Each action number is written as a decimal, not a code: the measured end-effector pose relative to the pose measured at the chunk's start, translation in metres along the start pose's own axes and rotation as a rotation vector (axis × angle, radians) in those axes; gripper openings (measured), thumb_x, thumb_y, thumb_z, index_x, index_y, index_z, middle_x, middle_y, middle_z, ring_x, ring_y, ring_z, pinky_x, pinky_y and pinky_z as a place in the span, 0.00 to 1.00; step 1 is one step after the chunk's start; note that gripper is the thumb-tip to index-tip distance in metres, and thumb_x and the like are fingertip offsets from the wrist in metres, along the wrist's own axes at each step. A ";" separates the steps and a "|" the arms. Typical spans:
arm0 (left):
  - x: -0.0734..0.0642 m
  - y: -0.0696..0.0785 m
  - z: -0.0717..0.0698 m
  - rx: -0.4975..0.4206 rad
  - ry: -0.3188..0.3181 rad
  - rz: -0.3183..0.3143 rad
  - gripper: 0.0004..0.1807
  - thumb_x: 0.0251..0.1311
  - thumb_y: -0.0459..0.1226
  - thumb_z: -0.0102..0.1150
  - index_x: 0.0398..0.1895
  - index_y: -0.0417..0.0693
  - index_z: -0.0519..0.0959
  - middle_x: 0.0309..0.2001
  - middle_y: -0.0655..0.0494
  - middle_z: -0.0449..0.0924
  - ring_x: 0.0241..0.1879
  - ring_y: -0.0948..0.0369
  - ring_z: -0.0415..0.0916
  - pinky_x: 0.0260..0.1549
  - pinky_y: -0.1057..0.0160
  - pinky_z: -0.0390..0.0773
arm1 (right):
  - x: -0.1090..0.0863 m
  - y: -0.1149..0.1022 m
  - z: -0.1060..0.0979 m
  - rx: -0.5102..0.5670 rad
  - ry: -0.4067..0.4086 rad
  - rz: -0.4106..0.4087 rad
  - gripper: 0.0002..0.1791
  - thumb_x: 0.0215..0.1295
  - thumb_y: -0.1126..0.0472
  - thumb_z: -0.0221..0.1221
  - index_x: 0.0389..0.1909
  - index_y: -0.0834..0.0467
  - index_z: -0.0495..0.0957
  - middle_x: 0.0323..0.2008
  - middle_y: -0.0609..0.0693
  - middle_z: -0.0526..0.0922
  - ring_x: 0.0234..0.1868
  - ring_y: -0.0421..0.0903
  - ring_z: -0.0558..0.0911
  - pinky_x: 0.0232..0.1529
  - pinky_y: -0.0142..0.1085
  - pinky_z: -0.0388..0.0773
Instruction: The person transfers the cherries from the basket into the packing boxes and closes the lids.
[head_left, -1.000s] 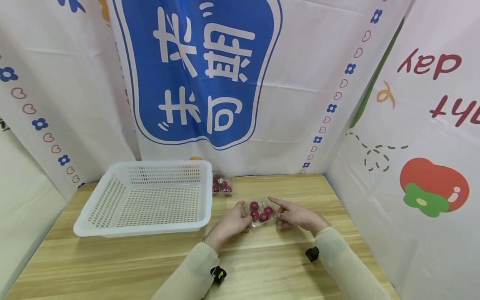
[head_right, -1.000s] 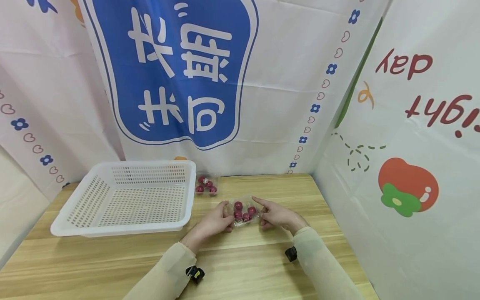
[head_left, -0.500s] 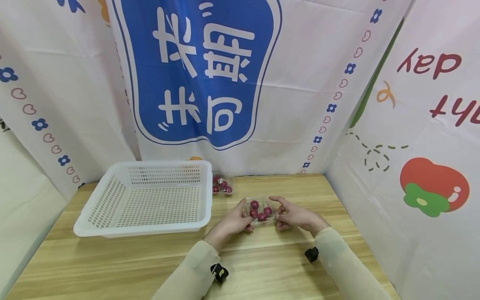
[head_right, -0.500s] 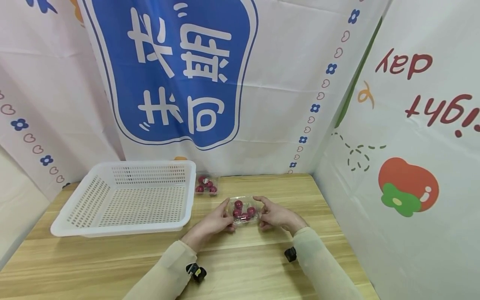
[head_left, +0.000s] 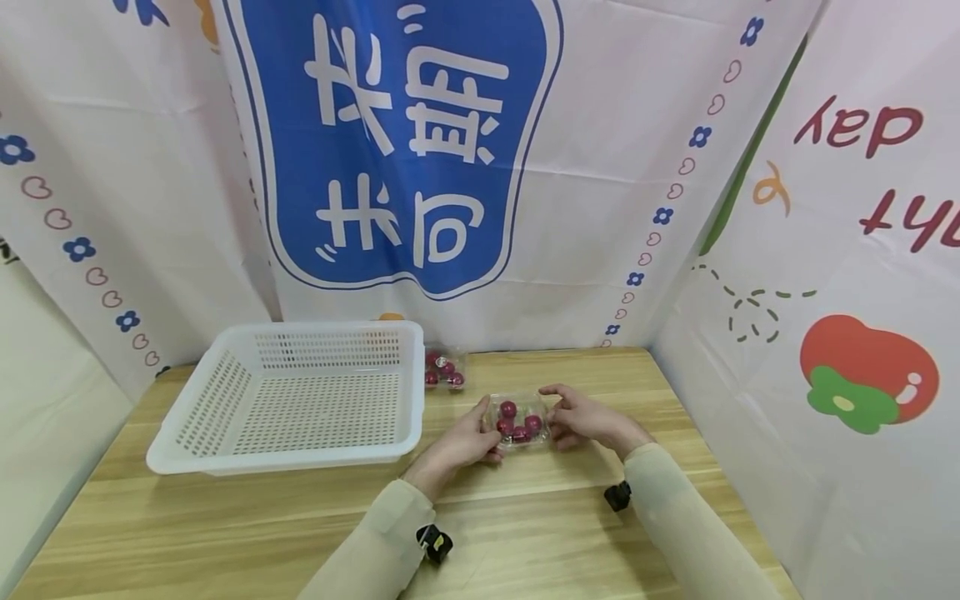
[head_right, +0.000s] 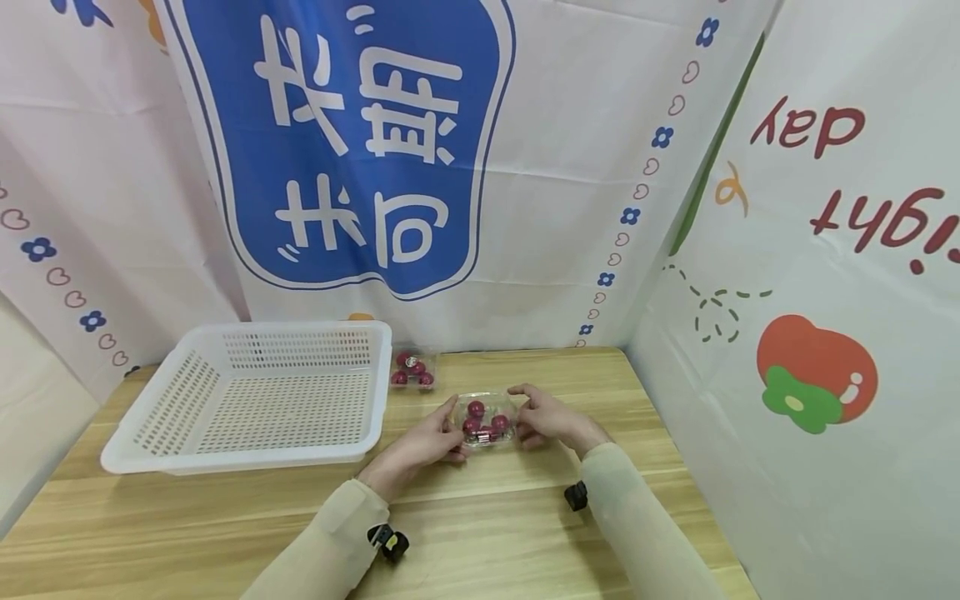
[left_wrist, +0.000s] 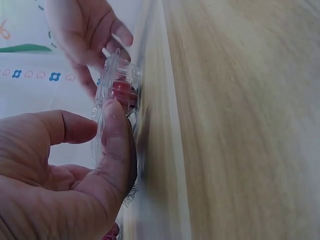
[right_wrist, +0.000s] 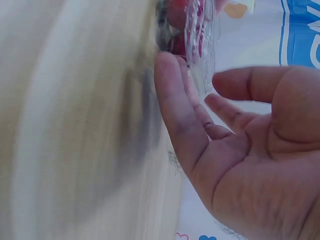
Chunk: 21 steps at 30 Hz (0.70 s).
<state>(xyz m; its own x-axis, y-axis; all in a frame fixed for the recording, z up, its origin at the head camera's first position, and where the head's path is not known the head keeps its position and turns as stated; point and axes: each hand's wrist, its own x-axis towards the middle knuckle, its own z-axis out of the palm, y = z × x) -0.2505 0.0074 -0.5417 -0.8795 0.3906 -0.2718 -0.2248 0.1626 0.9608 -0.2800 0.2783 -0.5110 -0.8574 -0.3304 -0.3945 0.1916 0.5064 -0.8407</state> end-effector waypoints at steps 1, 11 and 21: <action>-0.001 0.001 0.000 0.004 0.003 0.000 0.54 0.79 0.22 0.58 0.98 0.39 0.40 0.44 0.43 0.81 0.39 0.57 0.90 0.45 0.60 0.98 | 0.003 -0.001 -0.001 0.000 0.009 0.003 0.32 0.93 0.67 0.50 0.91 0.65 0.60 0.59 0.65 0.84 0.51 0.51 0.89 0.51 0.44 0.98; -0.005 0.002 0.003 0.022 -0.012 -0.018 0.53 0.78 0.24 0.61 0.99 0.41 0.43 0.44 0.47 0.78 0.37 0.59 0.88 0.46 0.60 0.97 | 0.028 -0.003 -0.011 0.048 0.031 0.067 0.17 0.93 0.68 0.51 0.70 0.73 0.77 0.46 0.52 0.82 0.45 0.45 0.84 0.45 0.33 0.94; -0.008 0.003 -0.002 0.034 -0.040 -0.019 0.52 0.80 0.24 0.59 0.99 0.42 0.42 0.46 0.42 0.81 0.36 0.60 0.87 0.46 0.60 0.97 | 0.031 -0.001 -0.016 0.133 -0.031 0.101 0.17 0.92 0.70 0.54 0.71 0.73 0.77 0.45 0.52 0.83 0.44 0.43 0.85 0.44 0.30 0.94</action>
<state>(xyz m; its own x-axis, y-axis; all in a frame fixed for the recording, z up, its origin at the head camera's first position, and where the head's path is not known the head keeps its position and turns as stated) -0.2453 0.0030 -0.5369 -0.8577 0.4228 -0.2925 -0.2263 0.2004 0.9532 -0.3139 0.2805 -0.5167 -0.8159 -0.3082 -0.4892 0.3399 0.4288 -0.8370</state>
